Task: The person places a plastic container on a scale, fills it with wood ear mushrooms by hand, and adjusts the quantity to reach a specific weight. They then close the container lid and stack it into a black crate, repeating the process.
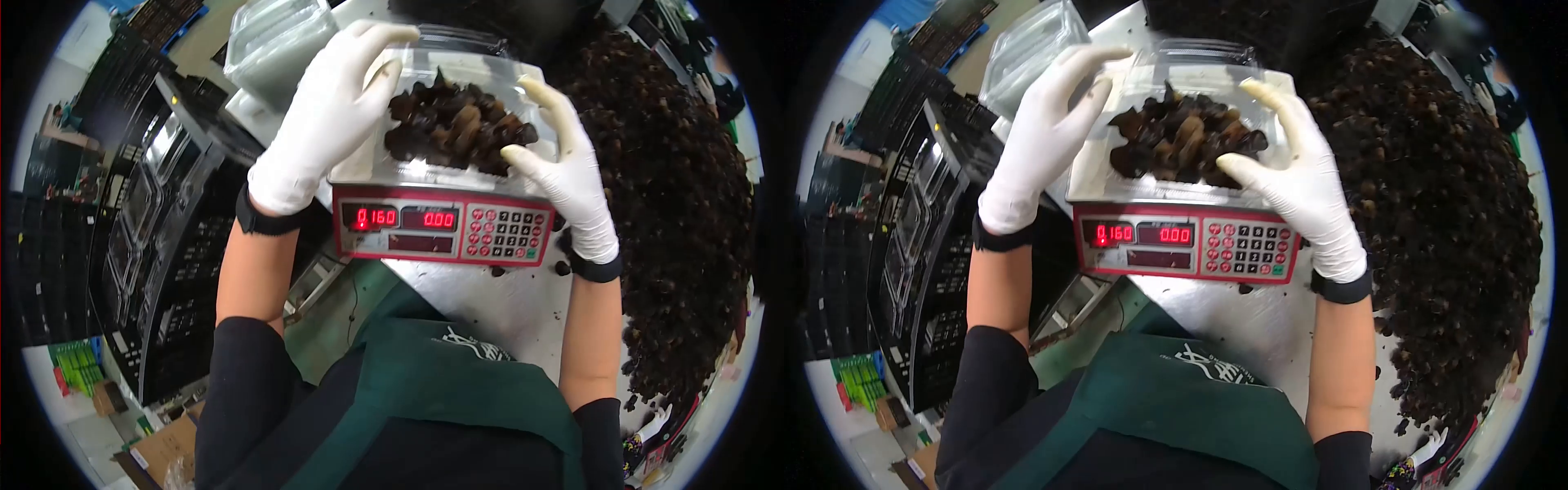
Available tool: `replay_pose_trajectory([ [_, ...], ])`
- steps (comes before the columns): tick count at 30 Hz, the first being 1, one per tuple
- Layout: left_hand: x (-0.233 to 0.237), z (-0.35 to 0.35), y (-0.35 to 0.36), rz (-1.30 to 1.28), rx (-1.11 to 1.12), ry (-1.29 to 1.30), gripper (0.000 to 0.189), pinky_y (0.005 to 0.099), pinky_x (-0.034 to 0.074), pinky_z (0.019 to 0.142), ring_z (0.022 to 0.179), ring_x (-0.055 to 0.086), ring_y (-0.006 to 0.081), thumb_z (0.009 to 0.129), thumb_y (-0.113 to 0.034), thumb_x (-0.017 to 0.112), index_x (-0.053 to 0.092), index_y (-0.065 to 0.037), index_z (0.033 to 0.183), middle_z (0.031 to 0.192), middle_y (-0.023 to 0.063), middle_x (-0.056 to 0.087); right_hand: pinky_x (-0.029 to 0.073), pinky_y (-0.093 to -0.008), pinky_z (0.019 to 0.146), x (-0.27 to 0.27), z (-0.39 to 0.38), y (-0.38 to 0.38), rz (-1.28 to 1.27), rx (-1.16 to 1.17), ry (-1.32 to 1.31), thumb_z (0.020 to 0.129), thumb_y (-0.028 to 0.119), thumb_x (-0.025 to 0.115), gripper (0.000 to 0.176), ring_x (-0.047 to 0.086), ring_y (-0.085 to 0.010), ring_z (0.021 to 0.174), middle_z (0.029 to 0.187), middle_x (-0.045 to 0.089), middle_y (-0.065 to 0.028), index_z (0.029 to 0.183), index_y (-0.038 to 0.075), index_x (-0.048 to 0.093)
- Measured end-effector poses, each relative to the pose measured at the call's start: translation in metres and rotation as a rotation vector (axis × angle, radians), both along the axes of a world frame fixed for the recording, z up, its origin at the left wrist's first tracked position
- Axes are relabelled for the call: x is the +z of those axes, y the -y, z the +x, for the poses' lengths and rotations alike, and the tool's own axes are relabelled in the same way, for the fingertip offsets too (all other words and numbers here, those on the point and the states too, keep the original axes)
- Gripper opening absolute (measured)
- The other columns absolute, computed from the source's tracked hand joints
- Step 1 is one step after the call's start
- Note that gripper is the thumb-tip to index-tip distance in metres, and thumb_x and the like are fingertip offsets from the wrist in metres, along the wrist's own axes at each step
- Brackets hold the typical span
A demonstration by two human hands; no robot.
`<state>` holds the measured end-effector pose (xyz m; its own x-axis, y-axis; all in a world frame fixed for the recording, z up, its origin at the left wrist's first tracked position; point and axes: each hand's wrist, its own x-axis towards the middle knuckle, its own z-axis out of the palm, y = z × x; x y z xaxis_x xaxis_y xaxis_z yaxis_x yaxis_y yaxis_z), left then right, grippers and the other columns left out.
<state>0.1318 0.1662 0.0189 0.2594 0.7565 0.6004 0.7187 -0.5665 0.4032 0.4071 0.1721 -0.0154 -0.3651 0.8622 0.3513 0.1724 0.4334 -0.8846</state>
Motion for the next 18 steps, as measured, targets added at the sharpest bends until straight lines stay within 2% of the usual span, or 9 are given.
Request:
replay_pose_trajectory([
  [2, 0.003, -0.001, 0.002, -0.075, -0.004, 0.030, 0.030, 0.0313, 0.047, 0.093, 0.105, 0.063, 0.0250, 0.096, -0.007, 0.055, 0.063, -0.006, 0.125, 0.114, 0.0113, 0.065, 0.040, -0.0372, 0.111, 0.000, 0.008, 0.003, 0.114, -0.099, 0.190, 0.077, 0.011, 0.081, 0.067, 0.051, -0.0247, 0.129, 0.137, 0.054, -0.0108, 0.138, 0.005, 0.054],
  [3, 0.004, -0.001, 0.002, -0.105, -0.012, 0.045, 0.030, 0.0310, 0.048, 0.093, 0.104, 0.063, 0.0248, 0.097, -0.008, 0.055, 0.063, -0.007, 0.126, 0.114, 0.0108, 0.065, 0.039, -0.0373, 0.112, -0.002, 0.012, 0.005, 0.124, -0.124, 0.194, 0.078, 0.016, 0.080, 0.067, 0.052, -0.0242, 0.131, 0.137, 0.057, -0.0109, 0.139, 0.006, 0.054],
  [6, 0.002, -0.007, -0.001, -0.150, 0.027, -0.025, 0.032, 0.0327, 0.048, 0.094, 0.108, 0.063, 0.0238, 0.098, -0.015, 0.056, 0.062, -0.008, 0.129, 0.117, 0.0100, 0.066, 0.039, -0.0381, 0.112, -0.006, 0.026, 0.017, 0.114, -0.187, 0.187, 0.078, 0.017, 0.080, 0.068, 0.052, -0.0245, 0.131, 0.138, 0.057, -0.0107, 0.140, 0.008, 0.054],
  [9, -0.008, -0.004, -0.010, 0.006, -0.007, -0.108, 0.036, 0.0352, 0.047, 0.099, 0.114, 0.062, 0.0247, 0.098, -0.024, 0.059, 0.060, -0.009, 0.132, 0.122, 0.0107, 0.066, 0.038, -0.0416, 0.112, -0.016, 0.054, 0.034, 0.042, -0.292, 0.232, 0.082, 0.016, 0.076, 0.066, 0.052, -0.0253, 0.132, 0.141, 0.056, -0.0114, 0.142, 0.008, 0.052],
  [12, -0.019, 0.016, -0.003, -0.055, -0.022, -0.048, 0.041, 0.0374, 0.045, 0.103, 0.121, 0.059, 0.0264, 0.097, -0.029, 0.062, 0.058, -0.011, 0.134, 0.130, 0.0124, 0.063, 0.041, -0.0413, 0.110, -0.032, 0.094, 0.059, -0.043, -0.431, 0.191, 0.085, 0.015, 0.073, 0.061, 0.053, -0.0253, 0.131, 0.142, 0.057, -0.0104, 0.143, 0.008, 0.052],
  [14, -0.029, 0.030, -0.002, 0.011, -0.045, -0.181, 0.048, 0.0383, 0.041, 0.109, 0.129, 0.052, 0.0284, 0.096, -0.029, 0.065, 0.055, -0.010, 0.138, 0.141, 0.0127, 0.055, 0.043, -0.0399, 0.107, -0.040, 0.132, 0.081, -0.102, -0.573, 0.238, 0.086, 0.014, 0.073, 0.060, 0.055, -0.0238, 0.128, 0.141, 0.058, -0.0091, 0.142, 0.008, 0.053],
  [15, -0.030, 0.038, 0.002, -0.107, -0.040, -0.211, 0.050, 0.0394, 0.038, 0.112, 0.132, 0.049, 0.0298, 0.094, -0.028, 0.066, 0.054, -0.008, 0.139, 0.143, 0.0138, 0.052, 0.044, -0.0383, 0.105, -0.052, 0.153, 0.091, -0.115, -0.637, 0.233, 0.087, 0.014, 0.074, 0.058, 0.056, -0.0221, 0.126, 0.138, 0.059, -0.0078, 0.141, 0.008, 0.053],
  [17, -0.042, 0.036, 0.002, -0.010, -0.053, -0.355, 0.049, 0.0395, 0.037, 0.112, 0.131, 0.048, 0.0322, 0.092, -0.023, 0.067, 0.056, -0.005, 0.136, 0.138, 0.0156, 0.052, 0.046, -0.0376, 0.102, -0.055, 0.176, 0.115, -0.239, -0.774, 0.234, 0.086, 0.015, 0.076, 0.060, 0.057, -0.0223, 0.122, 0.137, 0.059, -0.0071, 0.141, 0.010, 0.053],
  [18, -0.041, 0.043, 0.005, -0.020, -0.051, -0.233, 0.047, 0.0432, 0.038, 0.108, 0.123, 0.049, 0.0336, 0.085, -0.024, 0.073, 0.062, -0.005, 0.127, 0.127, 0.0139, 0.058, 0.046, -0.0374, 0.101, -0.059, 0.183, 0.123, -0.259, -0.826, 0.240, 0.085, 0.016, 0.076, 0.061, 0.057, -0.0227, 0.121, 0.137, 0.058, -0.0072, 0.141, 0.011, 0.054],
])
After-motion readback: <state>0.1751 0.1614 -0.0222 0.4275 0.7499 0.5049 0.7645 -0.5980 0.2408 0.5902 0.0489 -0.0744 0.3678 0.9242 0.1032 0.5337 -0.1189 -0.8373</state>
